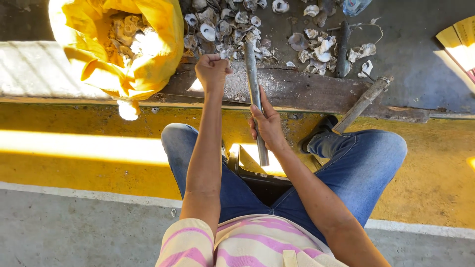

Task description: Using a metal rod and hammer to process oyster shells on a workbench.

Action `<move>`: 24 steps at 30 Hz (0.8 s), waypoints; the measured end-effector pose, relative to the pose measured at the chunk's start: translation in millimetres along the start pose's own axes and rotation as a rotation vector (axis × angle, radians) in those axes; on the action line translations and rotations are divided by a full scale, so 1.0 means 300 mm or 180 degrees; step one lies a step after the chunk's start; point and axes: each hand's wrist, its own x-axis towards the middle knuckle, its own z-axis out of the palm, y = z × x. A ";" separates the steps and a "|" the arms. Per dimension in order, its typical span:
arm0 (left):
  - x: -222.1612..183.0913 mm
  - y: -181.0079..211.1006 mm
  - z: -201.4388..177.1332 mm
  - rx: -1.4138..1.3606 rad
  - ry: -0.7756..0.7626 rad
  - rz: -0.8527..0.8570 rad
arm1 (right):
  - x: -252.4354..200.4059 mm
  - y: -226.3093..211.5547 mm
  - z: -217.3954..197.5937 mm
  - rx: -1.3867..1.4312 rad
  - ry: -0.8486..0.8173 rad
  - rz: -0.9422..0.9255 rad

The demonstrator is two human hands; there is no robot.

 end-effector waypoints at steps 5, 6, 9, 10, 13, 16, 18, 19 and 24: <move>-0.057 0.050 0.000 0.0562 0.0109 0.0186 | -0.025 -0.089 -0.036 -0.2226 0.0356 -0.0260; -0.042 0.058 -0.017 0.0560 0.0123 0.0198 | -0.017 -0.075 -0.063 -0.2223 0.0343 -0.0274; 0.005 0.100 -0.053 -0.1146 -0.0445 -0.0846 | 0.006 -0.070 -0.118 -0.3278 0.0398 -0.1390; 0.016 0.111 -0.064 -0.1389 -0.0622 -0.1117 | 0.001 -0.081 -0.120 -0.3146 0.0435 -0.1768; 0.011 0.169 -0.060 -0.0847 -0.0489 -0.0775 | 0.007 -0.087 -0.123 -0.3306 0.0511 -0.2085; 0.009 0.182 -0.063 0.0455 -0.0230 0.0516 | 0.011 -0.099 -0.126 -0.3339 0.0448 -0.1994; 0.004 0.195 -0.059 0.1000 -0.0288 0.1247 | 0.000 -0.124 -0.114 -0.3034 0.0335 -0.1991; -0.006 0.209 -0.052 0.1069 -0.0164 0.1157 | -0.012 -0.141 -0.101 -0.2216 0.0237 -0.1365; 0.060 0.225 -0.027 0.0216 -0.0398 -0.0994 | -0.025 -0.123 -0.135 -0.2727 0.0379 -0.1575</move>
